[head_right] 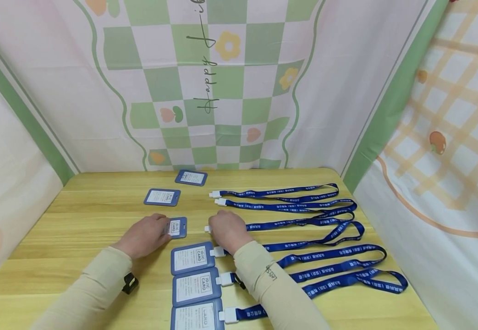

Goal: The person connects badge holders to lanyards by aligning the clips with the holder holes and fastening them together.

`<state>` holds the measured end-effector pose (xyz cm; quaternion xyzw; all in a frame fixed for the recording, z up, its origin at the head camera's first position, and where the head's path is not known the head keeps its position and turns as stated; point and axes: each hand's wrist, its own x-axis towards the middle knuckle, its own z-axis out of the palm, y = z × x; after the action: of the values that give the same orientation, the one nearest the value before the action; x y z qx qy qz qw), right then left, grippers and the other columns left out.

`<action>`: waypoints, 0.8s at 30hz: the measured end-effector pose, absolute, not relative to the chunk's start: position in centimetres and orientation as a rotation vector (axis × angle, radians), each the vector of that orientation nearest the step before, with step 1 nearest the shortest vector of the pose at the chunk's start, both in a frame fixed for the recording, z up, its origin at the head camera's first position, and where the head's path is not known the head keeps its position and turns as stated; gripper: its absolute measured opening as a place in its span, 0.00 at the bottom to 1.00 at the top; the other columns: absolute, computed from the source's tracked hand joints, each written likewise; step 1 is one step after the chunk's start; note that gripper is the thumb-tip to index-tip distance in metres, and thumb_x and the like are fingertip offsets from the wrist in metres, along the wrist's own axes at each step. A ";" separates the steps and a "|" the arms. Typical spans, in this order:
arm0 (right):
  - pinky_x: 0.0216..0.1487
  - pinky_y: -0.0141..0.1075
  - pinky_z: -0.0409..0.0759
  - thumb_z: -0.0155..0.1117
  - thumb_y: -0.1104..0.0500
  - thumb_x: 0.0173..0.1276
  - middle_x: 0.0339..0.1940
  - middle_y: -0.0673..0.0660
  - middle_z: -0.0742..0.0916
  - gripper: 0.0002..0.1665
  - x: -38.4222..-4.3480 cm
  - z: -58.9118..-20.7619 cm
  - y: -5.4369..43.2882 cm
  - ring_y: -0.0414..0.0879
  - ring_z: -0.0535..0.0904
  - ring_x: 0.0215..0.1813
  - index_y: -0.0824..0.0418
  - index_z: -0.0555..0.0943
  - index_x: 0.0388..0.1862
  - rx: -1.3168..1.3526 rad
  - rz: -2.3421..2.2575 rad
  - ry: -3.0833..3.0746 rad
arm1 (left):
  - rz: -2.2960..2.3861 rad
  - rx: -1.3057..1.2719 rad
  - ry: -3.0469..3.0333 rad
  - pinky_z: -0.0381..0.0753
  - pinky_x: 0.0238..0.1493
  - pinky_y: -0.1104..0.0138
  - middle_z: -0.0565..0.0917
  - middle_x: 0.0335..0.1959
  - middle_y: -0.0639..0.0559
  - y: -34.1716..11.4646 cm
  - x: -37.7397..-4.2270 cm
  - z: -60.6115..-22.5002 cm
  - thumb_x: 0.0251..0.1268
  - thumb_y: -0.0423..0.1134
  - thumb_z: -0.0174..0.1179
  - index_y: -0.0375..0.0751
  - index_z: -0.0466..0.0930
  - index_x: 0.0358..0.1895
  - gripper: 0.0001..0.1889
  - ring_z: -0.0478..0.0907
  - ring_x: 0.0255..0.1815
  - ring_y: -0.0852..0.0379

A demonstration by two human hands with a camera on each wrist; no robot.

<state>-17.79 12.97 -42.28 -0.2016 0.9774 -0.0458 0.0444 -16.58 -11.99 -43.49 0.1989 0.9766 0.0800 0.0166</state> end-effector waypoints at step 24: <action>0.38 0.36 0.84 0.68 0.55 0.73 0.32 0.49 0.86 0.06 -17.9 -42.7 13.0 0.42 0.79 0.34 0.52 0.90 0.44 -0.625 -0.139 3.012 | 0.285 0.657 3.024 0.83 0.64 0.48 0.85 0.59 0.38 -9.5 -15.9 -43.4 0.70 0.44 0.68 0.36 0.84 0.54 0.17 0.83 0.59 0.39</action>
<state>-17.87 13.00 -42.66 -0.2027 0.9777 -0.0450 0.0312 -15.88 -9.51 -43.44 0.2114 0.9730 0.0916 0.0170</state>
